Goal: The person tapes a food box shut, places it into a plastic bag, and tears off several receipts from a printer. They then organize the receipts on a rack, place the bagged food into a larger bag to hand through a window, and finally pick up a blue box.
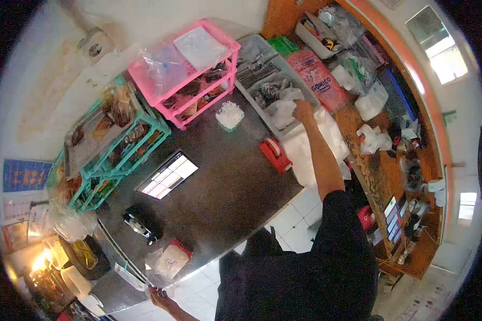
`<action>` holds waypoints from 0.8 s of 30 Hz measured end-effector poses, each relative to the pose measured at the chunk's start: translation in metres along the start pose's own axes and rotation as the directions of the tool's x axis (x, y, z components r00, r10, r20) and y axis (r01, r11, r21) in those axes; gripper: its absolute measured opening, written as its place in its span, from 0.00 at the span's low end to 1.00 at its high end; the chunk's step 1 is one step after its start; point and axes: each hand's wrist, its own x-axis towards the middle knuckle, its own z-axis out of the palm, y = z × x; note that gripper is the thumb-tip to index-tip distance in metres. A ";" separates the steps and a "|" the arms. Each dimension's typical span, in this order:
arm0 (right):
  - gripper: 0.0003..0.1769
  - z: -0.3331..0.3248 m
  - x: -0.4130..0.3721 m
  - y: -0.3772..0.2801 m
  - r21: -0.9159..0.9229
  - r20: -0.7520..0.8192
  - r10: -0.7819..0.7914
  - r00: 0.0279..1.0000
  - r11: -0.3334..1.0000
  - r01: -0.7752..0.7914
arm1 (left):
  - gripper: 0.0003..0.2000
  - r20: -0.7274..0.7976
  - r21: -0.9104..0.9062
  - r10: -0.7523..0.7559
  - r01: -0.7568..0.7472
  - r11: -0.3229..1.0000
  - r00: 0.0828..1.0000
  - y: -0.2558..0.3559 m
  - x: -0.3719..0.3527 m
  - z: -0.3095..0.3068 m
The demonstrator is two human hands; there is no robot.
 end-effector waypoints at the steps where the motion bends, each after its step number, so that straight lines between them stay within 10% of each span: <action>1: 0.21 0.004 0.001 0.005 -0.052 0.065 0.064 0.996 0.997 -0.060 | 0.20 -0.004 0.003 0.008 -0.008 1.000 1.000 0.001 0.003 0.000; 8: 0.14 -0.115 0.044 0.005 0.438 0.134 0.200 0.971 0.866 -0.239 | 0.21 -0.063 0.046 -0.005 0.008 0.999 0.998 -0.002 0.014 -0.020; 11: 0.15 -0.158 0.040 -0.002 0.915 0.333 0.144 0.932 0.190 -0.357 | 0.16 -0.045 0.073 0.202 -0.198 0.977 0.978 0.013 0.000 -0.005; 13: 0.21 -0.154 0.046 0.013 0.459 0.141 0.322 0.936 0.816 -0.350 | 0.16 -0.227 -0.065 0.005 -0.021 0.998 0.974 0.030 -0.008 0.009; 14: 0.19 -0.151 0.032 0.013 0.407 -0.081 0.177 0.981 0.904 -0.129 | 0.16 -0.132 -0.068 0.098 -0.107 0.992 0.986 0.008 0.008 -0.009; 16: 0.21 -0.165 -0.011 -0.051 0.847 -0.167 0.206 0.964 0.531 0.033 | 0.19 -0.007 -0.102 0.200 -0.200 0.974 0.980 -0.012 0.017 -0.039; 18: 0.23 -0.172 -0.068 -0.110 0.677 0.100 -0.041 0.994 0.735 -0.038 | 0.22 0.160 -0.053 0.215 -0.209 0.976 0.963 -0.031 0.035 -0.065; 21: 0.20 -0.097 -0.170 -0.269 0.857 0.157 0.036 0.987 0.492 -0.154 | 0.20 -0.014 -0.030 0.004 -0.004 1.000 1.000 -0.006 0.021 -0.038; 23: 0.10 -0.080 -0.229 -0.373 0.821 0.347 -0.471 0.811 0.571 -0.020 | 0.16 0.026 -0.174 0.084 -0.078 0.982 0.996 0.029 0.004 -0.016; 24: 0.05 -0.085 -0.253 -0.443 0.913 0.408 -0.727 0.552 0.328 -0.243 | 0.14 0.080 -0.140 0.054 -0.042 0.989 0.995 0.038 0.006 -0.016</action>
